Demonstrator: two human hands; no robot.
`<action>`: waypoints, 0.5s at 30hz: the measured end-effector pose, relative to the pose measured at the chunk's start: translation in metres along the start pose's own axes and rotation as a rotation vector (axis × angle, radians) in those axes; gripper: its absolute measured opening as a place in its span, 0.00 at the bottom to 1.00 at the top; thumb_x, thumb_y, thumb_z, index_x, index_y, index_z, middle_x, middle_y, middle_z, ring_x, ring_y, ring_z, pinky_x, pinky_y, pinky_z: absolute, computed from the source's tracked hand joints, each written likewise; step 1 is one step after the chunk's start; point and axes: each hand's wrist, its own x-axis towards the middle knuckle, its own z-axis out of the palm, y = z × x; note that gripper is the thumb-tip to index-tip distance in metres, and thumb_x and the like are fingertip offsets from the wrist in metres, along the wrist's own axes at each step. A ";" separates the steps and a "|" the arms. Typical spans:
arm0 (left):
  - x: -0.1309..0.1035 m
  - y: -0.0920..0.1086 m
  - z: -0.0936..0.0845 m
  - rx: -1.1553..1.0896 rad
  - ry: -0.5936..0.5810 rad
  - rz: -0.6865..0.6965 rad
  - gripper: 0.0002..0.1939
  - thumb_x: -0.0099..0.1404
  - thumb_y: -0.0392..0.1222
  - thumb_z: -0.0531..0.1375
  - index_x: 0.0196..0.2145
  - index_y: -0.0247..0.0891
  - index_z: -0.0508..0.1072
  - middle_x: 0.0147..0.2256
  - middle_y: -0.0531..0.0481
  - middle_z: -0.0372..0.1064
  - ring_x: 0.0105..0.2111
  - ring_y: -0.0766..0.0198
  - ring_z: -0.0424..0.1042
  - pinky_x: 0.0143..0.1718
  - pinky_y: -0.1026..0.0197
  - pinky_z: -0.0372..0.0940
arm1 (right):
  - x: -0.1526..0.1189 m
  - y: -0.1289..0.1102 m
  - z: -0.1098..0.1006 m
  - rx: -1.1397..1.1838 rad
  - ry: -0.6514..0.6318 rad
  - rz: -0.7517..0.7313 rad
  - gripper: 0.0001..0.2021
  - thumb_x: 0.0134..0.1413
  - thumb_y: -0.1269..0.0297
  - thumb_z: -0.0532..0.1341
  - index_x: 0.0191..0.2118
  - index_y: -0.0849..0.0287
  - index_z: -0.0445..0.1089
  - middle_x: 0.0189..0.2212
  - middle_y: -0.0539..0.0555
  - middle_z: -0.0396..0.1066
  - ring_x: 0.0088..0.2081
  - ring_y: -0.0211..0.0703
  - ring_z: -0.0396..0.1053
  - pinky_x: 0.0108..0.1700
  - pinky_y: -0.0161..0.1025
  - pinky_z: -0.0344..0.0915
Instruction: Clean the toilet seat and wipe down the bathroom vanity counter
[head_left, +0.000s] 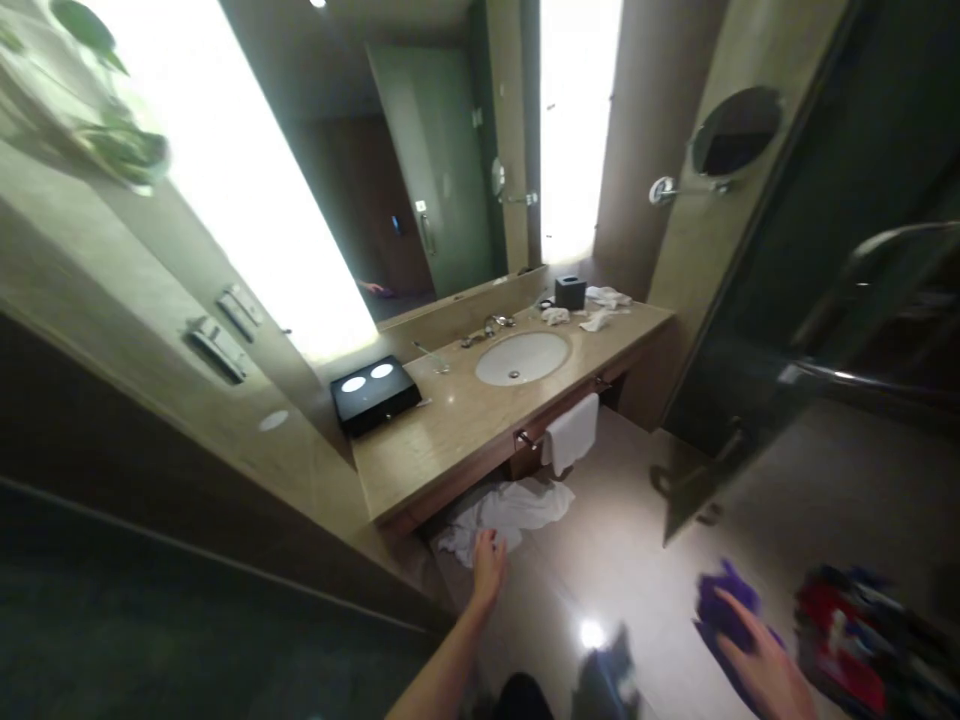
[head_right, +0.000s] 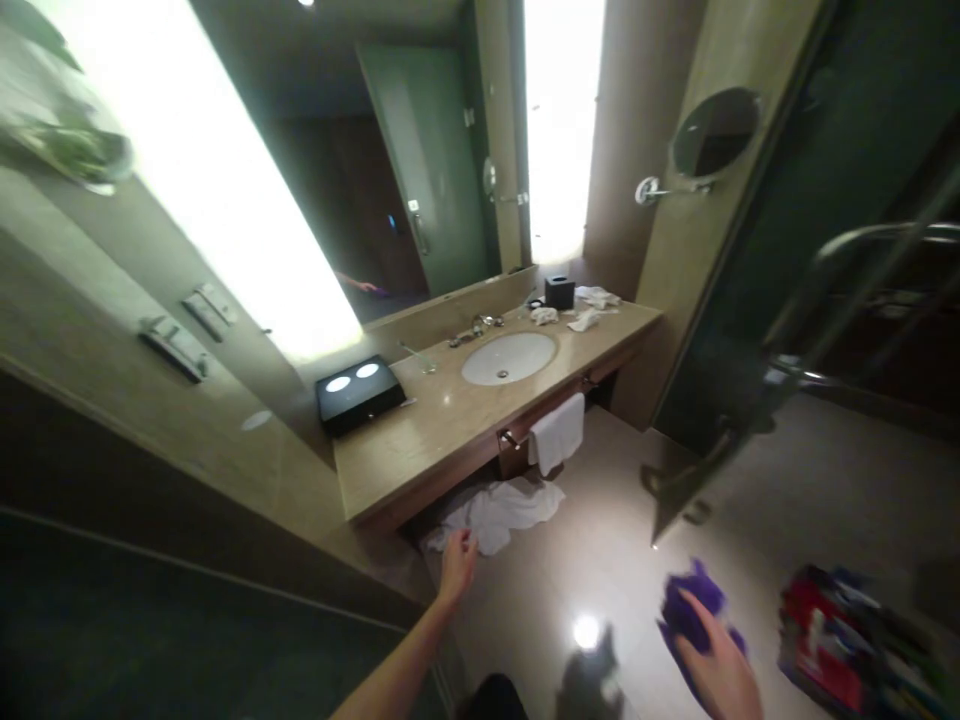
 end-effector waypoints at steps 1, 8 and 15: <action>0.011 -0.003 -0.022 -0.044 0.101 -0.042 0.22 0.69 0.41 0.49 0.53 0.23 0.70 0.53 0.30 0.68 0.53 0.50 0.70 0.58 0.54 0.63 | 0.044 -0.046 0.030 0.028 -0.094 -0.059 0.29 0.42 0.49 0.57 0.53 0.48 0.73 0.44 0.57 0.76 0.41 0.60 0.76 0.43 0.58 0.74; 0.096 -0.025 -0.158 -0.247 0.883 -0.197 0.25 0.66 0.53 0.51 0.50 0.30 0.71 0.48 0.35 0.70 0.49 0.50 0.70 0.56 0.48 0.65 | 0.086 -0.387 0.277 0.178 -0.795 -0.884 0.34 0.49 0.70 0.58 0.65 0.56 0.65 0.57 0.60 0.67 0.57 0.56 0.64 0.61 0.52 0.63; 0.248 -0.029 -0.244 -0.202 0.888 -0.310 0.20 0.67 0.44 0.54 0.49 0.26 0.72 0.50 0.33 0.70 0.50 0.51 0.70 0.58 0.50 0.64 | 0.107 -0.395 0.402 -0.101 -1.050 -1.113 0.31 0.49 0.69 0.61 0.61 0.43 0.68 0.63 0.52 0.61 0.60 0.62 0.58 0.60 0.60 0.60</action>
